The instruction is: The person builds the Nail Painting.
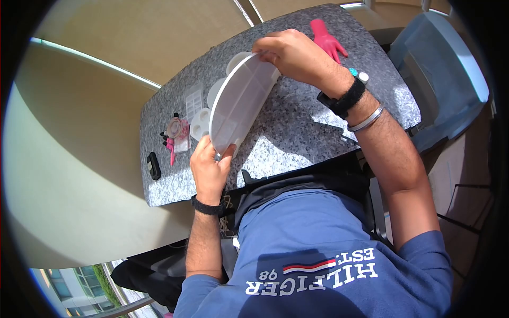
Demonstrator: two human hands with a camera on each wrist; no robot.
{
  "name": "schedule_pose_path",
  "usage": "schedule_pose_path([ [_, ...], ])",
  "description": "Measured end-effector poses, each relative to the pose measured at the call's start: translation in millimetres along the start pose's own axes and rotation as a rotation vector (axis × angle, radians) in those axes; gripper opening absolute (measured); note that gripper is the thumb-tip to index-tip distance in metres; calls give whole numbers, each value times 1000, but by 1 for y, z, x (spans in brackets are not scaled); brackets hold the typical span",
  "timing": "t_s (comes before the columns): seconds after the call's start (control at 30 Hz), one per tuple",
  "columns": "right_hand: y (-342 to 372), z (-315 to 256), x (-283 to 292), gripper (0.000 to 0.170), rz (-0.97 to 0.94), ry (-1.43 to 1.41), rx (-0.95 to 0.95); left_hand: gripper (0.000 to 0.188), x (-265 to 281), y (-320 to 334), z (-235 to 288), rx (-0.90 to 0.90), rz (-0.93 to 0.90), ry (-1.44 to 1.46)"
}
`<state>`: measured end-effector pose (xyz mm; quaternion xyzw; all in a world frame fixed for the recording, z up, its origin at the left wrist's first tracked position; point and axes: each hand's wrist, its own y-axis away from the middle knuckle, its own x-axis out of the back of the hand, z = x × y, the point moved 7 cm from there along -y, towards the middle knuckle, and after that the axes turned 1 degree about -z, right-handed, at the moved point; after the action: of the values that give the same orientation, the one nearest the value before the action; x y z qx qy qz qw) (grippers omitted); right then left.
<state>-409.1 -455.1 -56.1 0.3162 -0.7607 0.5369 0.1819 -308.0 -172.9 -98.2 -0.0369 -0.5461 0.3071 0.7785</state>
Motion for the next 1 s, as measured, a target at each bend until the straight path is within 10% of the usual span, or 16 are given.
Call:
schedule_pose_path([
  [0.5, 1, -3, 4, 5, 67, 14, 118, 28, -1, 1, 0, 10, -34, -50],
  [1.0, -1, 9, -2, 12, -4, -112, -160, 27, -1, 1, 0, 46, -12, -28],
])
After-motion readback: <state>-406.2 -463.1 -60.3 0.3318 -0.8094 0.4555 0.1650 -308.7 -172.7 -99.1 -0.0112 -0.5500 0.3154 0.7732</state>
